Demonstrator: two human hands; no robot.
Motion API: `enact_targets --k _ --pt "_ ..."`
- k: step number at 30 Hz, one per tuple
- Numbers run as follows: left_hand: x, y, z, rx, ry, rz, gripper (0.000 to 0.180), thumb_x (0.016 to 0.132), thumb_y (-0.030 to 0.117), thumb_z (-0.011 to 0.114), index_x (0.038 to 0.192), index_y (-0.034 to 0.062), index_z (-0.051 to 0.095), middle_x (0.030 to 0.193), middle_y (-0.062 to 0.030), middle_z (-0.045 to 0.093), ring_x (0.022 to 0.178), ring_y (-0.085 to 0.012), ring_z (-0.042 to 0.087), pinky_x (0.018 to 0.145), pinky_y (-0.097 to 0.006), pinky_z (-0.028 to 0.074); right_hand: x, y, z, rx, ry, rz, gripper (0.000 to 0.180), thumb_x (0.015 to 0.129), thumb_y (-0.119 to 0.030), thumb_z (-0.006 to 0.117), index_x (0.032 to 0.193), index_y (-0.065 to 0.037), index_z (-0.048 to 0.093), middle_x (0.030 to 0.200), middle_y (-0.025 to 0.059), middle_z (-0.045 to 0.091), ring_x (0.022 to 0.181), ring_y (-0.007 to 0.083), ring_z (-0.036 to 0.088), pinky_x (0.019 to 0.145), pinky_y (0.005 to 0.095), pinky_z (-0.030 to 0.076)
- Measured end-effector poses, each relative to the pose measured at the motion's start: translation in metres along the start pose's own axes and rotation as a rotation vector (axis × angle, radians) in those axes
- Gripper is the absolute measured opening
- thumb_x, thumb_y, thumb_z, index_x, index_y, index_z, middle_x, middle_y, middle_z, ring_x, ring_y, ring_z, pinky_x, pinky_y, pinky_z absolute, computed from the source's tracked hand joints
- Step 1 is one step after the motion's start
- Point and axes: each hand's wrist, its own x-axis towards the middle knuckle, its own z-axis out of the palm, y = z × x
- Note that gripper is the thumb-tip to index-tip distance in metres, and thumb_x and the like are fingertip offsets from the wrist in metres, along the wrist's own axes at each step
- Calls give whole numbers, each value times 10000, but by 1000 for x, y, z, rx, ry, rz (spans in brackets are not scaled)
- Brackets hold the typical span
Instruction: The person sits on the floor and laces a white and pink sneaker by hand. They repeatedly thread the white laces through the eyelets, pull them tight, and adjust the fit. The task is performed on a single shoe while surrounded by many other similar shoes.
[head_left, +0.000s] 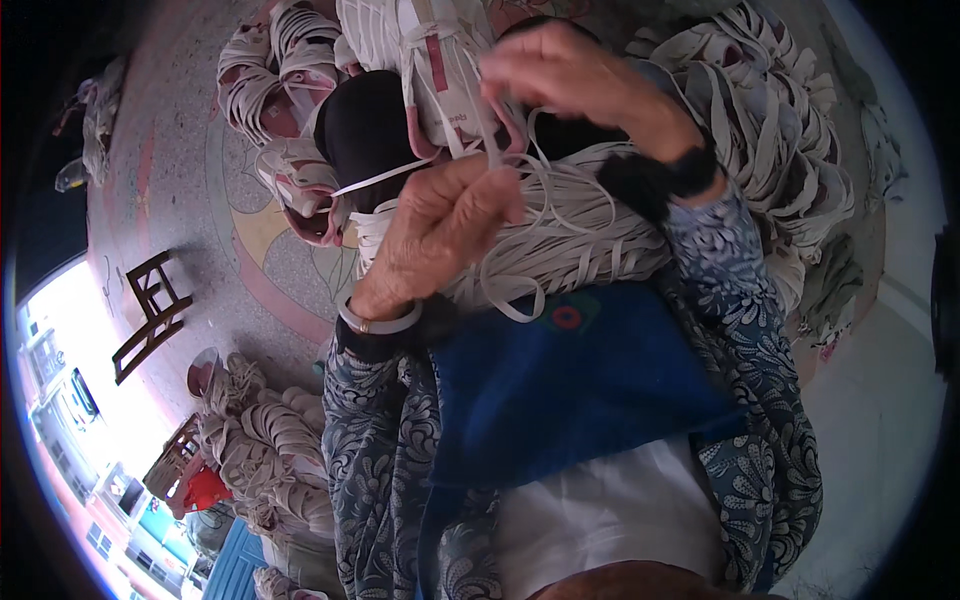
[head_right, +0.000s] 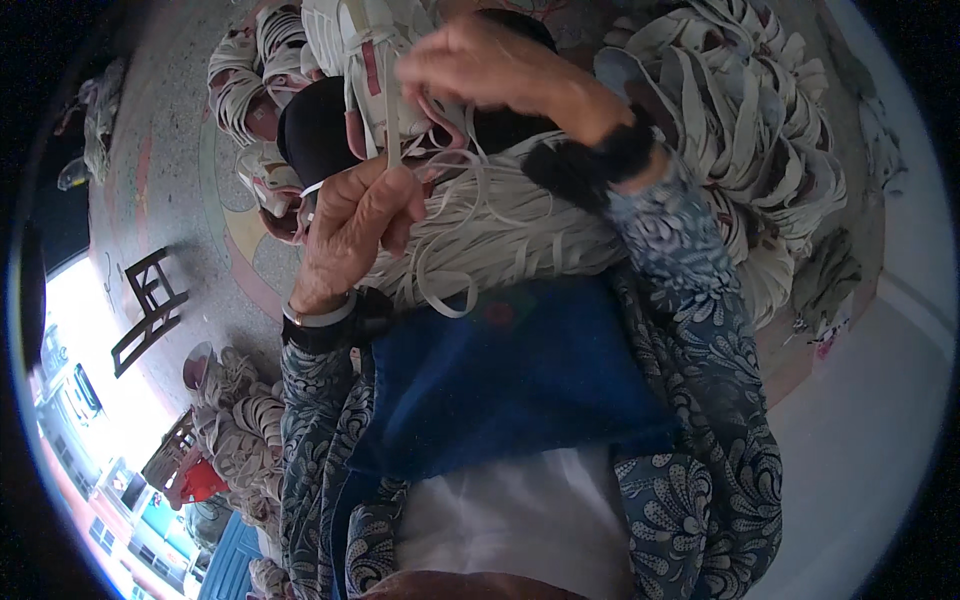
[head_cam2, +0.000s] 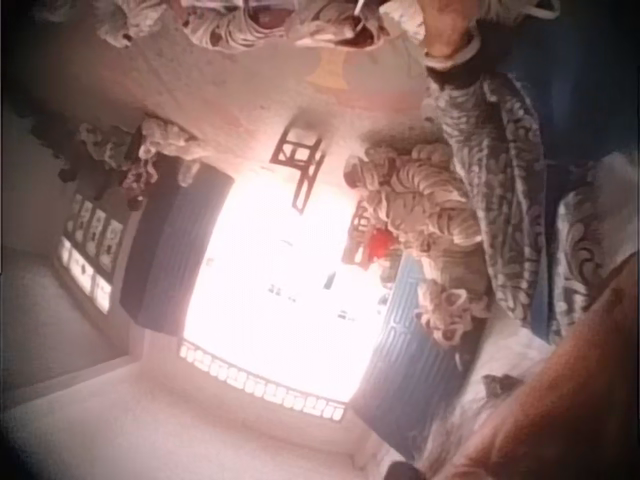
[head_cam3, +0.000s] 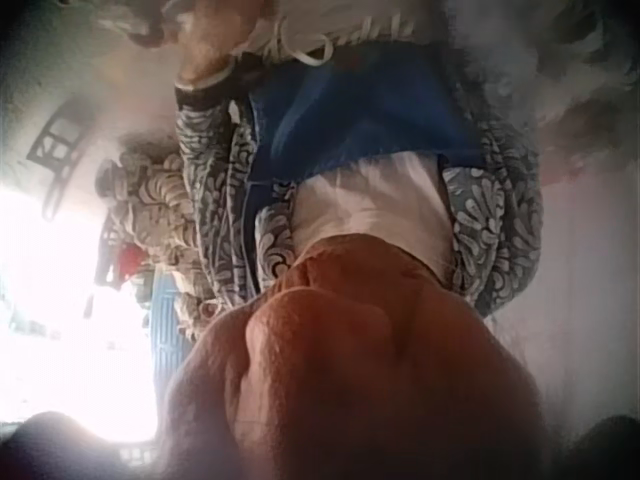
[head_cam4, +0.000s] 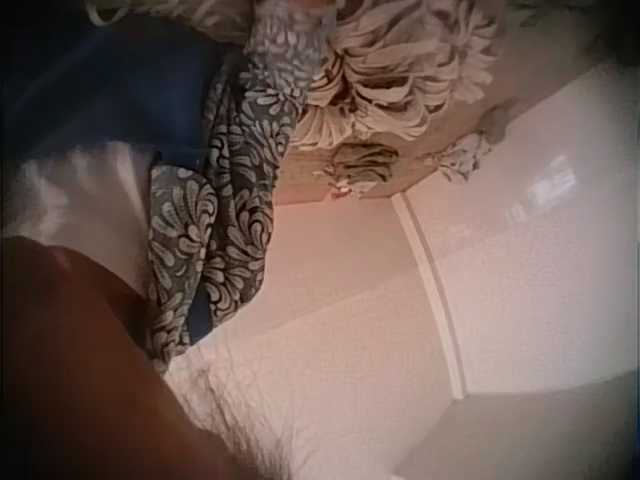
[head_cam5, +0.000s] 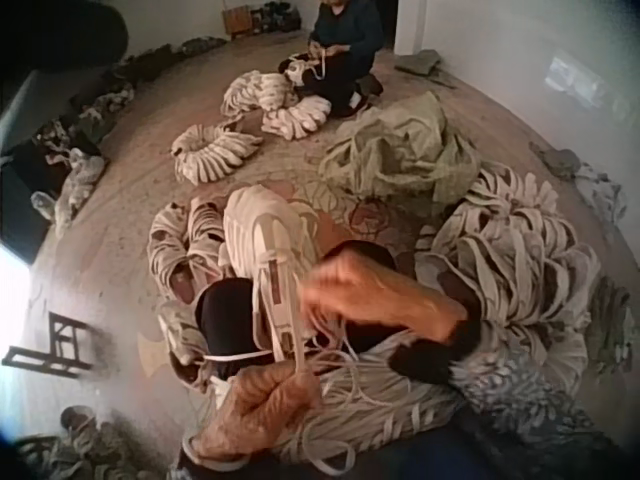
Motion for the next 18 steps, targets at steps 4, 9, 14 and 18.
enact_targets --k 4,9,14,18 --pt "14 23 22 -53 -237 86 343 1016 263 441 818 31 598 656 3 558 509 -37 468 449 -170 343 -25 -35 42 987 -27 326 430 981 -382 481 1042 25 603 776 61 649 536 129 591 464 245 449" --pt "1 -2 5 -287 -304 167 378 987 346 446 844 41 616 882 -90 591 725 -125 542 647 -251 438 -32 -18 26 973 -134 186 440 993 -396 453 1036 18 597 723 17 566 623 72 510 487 225 396" --pt "-57 -30 -114 -588 402 326 390 963 286 402 710 28 548 1205 -242 543 1175 -367 506 1075 -560 290 -40 30 -12 402 128 82 310 963 -312 531 939 -21 632 611 -50 451 543 31 420 499 214 352" --pt "-91 -70 -188 -1067 389 598 287 927 137 507 652 54 514 1165 -238 571 1200 -348 483 1111 -556 244 -30 75 -32 855 309 99 189 935 -224 581 973 -43 620 596 -87 389 552 26 399 581 193 353"
